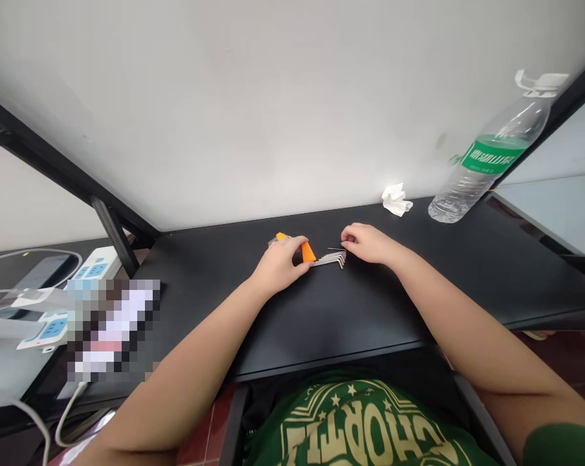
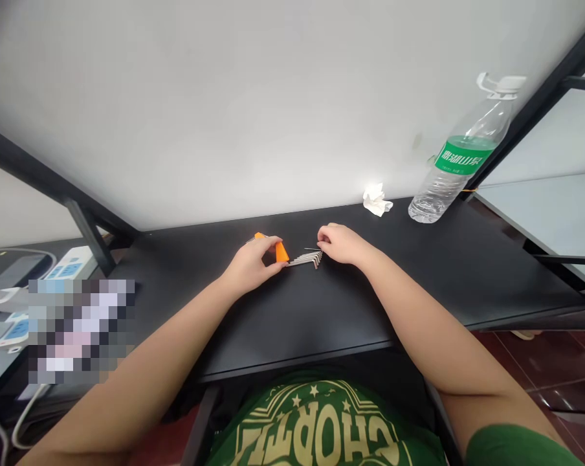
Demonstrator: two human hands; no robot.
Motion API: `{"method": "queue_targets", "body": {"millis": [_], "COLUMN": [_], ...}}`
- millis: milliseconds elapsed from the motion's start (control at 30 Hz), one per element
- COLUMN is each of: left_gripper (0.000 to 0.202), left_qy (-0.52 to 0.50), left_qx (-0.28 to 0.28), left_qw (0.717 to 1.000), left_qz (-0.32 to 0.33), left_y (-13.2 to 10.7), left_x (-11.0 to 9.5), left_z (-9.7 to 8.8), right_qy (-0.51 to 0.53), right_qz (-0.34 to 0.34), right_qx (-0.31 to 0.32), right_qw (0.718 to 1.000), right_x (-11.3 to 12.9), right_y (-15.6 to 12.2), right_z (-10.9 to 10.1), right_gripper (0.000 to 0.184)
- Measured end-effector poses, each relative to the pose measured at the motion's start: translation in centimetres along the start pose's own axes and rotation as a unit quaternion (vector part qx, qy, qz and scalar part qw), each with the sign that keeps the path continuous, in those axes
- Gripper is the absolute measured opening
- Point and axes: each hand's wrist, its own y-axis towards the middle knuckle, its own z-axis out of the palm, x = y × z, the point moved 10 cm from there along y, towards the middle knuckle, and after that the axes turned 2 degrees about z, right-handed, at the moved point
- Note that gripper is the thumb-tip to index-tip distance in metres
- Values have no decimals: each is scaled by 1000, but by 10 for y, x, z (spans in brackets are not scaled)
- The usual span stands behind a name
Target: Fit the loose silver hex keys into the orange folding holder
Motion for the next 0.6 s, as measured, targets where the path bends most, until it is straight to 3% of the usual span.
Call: {"method": "queue_targets", "body": {"millis": [100,267,467,600], "left_gripper": [49,50,49,47], "left_qy": [-3,-5,-6,-9], "left_qx": [6,3,3,6], "left_qw": [1000,1000,1000,1000], "left_qz": [2,4,12,14], "left_y": [0,0,-1,0], "left_x": [0,1,-1,-2], "left_z": [2,1,0,0], "right_qy": [4,-3,-38,-84], "right_qz": [-56,-93,-116,-134], "right_qx": [20,42,17,32], "right_qw": [998,995,992,987], "right_x": [15,30,43,57], "right_y": [-2,-6,-15,-22], "right_z": [8,17,8,12], "right_gripper": [18,27,13,10]}}
